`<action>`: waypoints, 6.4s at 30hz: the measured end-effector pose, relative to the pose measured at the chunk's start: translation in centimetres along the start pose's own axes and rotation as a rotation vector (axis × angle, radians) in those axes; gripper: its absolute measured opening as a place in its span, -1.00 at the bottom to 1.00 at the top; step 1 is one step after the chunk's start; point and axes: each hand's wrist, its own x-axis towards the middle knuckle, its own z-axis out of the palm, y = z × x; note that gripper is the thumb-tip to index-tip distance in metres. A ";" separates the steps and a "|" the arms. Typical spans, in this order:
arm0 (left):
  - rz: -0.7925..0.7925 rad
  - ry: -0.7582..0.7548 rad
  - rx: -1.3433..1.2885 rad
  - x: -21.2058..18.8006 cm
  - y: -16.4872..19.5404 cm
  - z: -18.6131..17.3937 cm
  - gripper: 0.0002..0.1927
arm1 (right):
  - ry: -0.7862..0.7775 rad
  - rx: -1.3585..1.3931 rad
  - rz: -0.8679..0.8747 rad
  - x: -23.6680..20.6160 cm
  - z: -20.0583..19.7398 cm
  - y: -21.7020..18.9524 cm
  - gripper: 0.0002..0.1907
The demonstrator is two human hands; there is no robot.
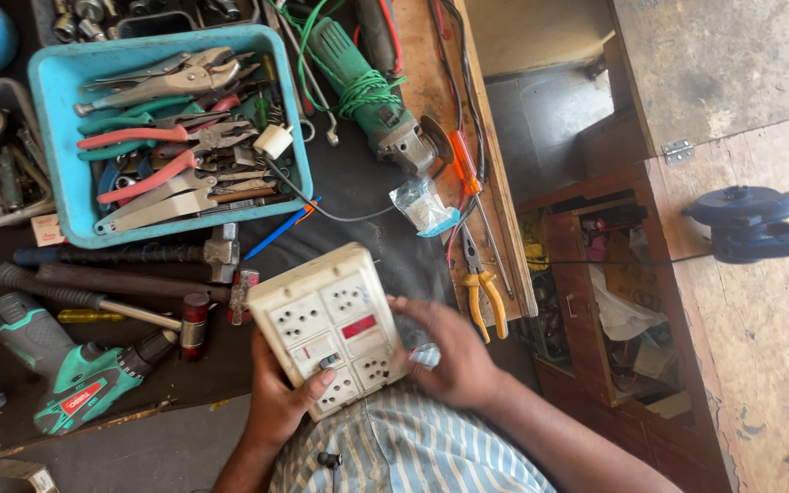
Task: The person works on a white multi-socket switch panel on a cluttered workbench. They use a screwdriver to unscrew the front plate, use pliers on the panel, then open the back cover to reveal the internal wiring and components, holding the opened panel up.
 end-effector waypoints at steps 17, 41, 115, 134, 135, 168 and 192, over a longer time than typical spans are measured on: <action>-0.137 0.207 0.000 -1.6 -1.4 0.1 -0.18 | -0.007 -0.573 -0.039 7.9 0.0 4.0 -0.77; -0.098 -0.041 0.113 5.7 2.1 2.7 -0.03 | 0.339 -0.591 0.132 5.9 -4.3 5.5 -0.49; -0.007 -0.245 0.837 3.9 8.9 -3.6 -0.27 | 0.511 0.629 0.573 -3.0 6.5 -3.9 -0.49; 0.166 -0.009 1.452 5.0 7.2 7.5 0.27 | 0.243 1.200 0.513 -1.7 2.6 0.1 -0.27; 0.163 0.005 1.499 5.6 7.4 8.4 0.30 | 0.257 1.226 0.517 -1.7 2.1 0.7 -0.27; 0.201 0.016 0.177 3.8 8.9 3.6 0.26 | -0.199 0.678 0.601 2.6 -0.3 2.6 -0.20; 0.056 0.133 -0.085 3.2 3.8 -4.6 -0.35 | 0.126 0.594 0.619 -0.1 -1.1 2.4 -0.16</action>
